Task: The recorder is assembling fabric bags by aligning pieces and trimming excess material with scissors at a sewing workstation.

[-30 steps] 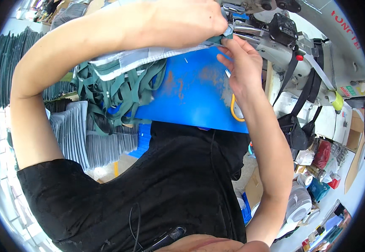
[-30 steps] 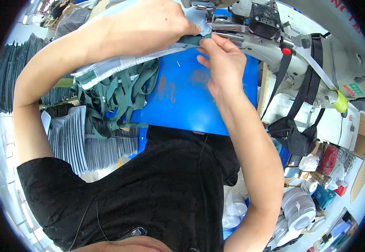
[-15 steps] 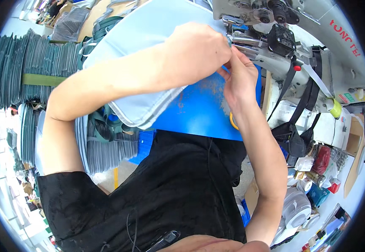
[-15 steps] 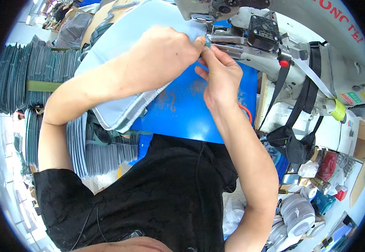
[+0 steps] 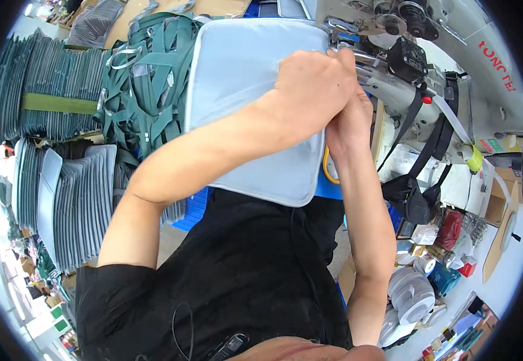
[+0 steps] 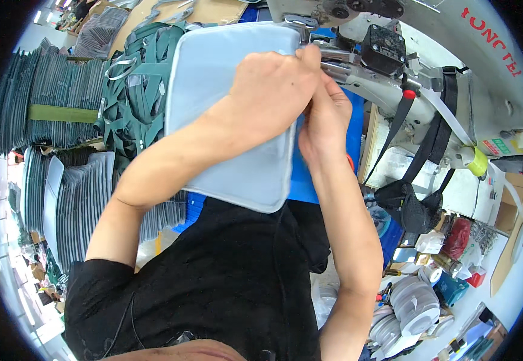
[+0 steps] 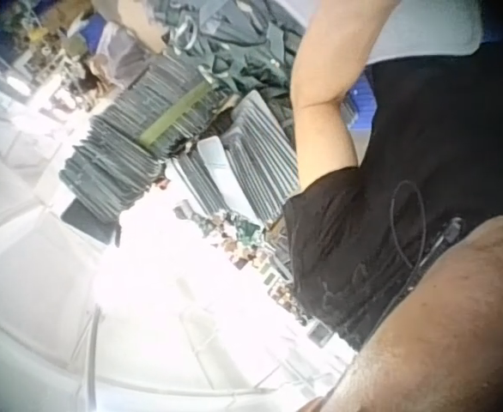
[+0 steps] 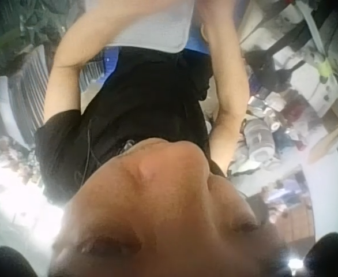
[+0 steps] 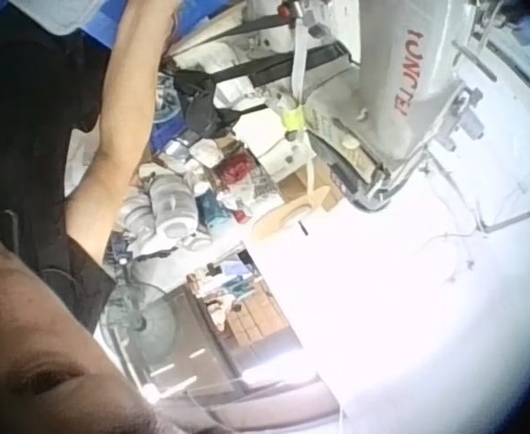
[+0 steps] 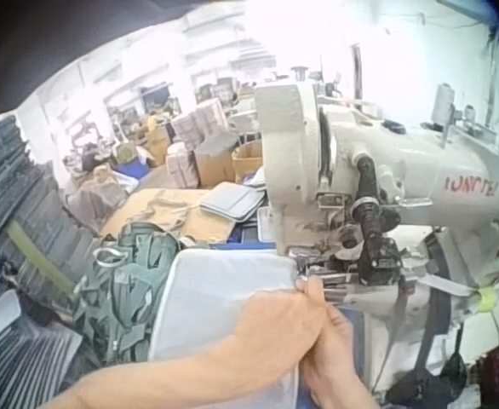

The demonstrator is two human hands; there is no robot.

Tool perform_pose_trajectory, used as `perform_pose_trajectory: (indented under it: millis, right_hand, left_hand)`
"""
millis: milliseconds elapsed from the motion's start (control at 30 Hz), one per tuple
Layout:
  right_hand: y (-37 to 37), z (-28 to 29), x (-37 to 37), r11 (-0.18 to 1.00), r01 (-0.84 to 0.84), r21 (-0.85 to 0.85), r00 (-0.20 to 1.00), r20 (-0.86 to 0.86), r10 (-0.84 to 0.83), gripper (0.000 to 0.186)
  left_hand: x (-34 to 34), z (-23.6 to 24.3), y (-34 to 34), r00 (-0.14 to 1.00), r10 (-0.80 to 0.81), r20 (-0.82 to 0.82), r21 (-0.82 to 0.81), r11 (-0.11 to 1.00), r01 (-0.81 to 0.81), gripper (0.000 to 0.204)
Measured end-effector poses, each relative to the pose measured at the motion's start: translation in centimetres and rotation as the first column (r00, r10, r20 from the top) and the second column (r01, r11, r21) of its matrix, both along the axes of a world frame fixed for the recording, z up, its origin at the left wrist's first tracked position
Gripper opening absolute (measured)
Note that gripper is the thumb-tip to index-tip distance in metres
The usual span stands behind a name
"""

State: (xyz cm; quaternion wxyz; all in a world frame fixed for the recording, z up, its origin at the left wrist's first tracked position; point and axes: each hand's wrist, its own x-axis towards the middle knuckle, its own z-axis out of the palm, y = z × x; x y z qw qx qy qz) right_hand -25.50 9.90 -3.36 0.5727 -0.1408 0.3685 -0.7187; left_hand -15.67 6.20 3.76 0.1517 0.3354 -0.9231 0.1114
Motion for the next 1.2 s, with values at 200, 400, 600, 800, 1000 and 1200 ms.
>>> perform_pose_trajectory:
  millis: [200, 400, 600, 800, 1000, 1200]
  right_hand:
    - [3.1, -0.3, -1.0, 0.999, 0.009, 0.038, 0.955, -0.297, 0.003, 0.023]
    - [4.8, 1.5, -1.2, 0.999, -0.035, 0.013, 0.297, -0.955, 0.023, 0.033]
    - [3.8, -1.5, 0.0, 0.995, -0.077, -0.063, 0.63, -0.776, 0.0, 0.033]
    - [4.4, -1.0, 1.5, 0.987, -0.088, -0.136, 0.987, -0.145, 0.068, 0.034]
    - [3.1, -1.1, 1.2, 0.989, -0.08, -0.128, 0.996, 0.036, 0.085, 0.033]
    - [1.1, -0.6, 0.4, 0.986, -0.089, -0.14, 0.996, 0.003, 0.091, 0.037]
  left_hand:
    - [0.1, -1.6, 0.2, 0.966, 0.082, -0.245, 0.143, 0.989, -0.048, 0.03]
    - [4.3, -5.4, -0.6, 0.856, 0.078, -0.511, 0.347, 0.93, 0.122, 0.036]
    - [13.7, -12.5, -4.0, 0.631, 0.45, -0.632, 0.51, 0.855, -0.099, 0.062]
    - [16.0, -10.1, -0.4, 0.311, 0.72, -0.62, 0.775, 0.499, 0.388, 0.07]
    - [16.6, -7.2, -1.0, 0.29, 0.677, -0.676, 0.731, 0.567, 0.38, 0.068]
    - [16.3, -5.5, -2.3, 0.234, 0.693, -0.682, 0.693, 0.51, 0.51, 0.07]
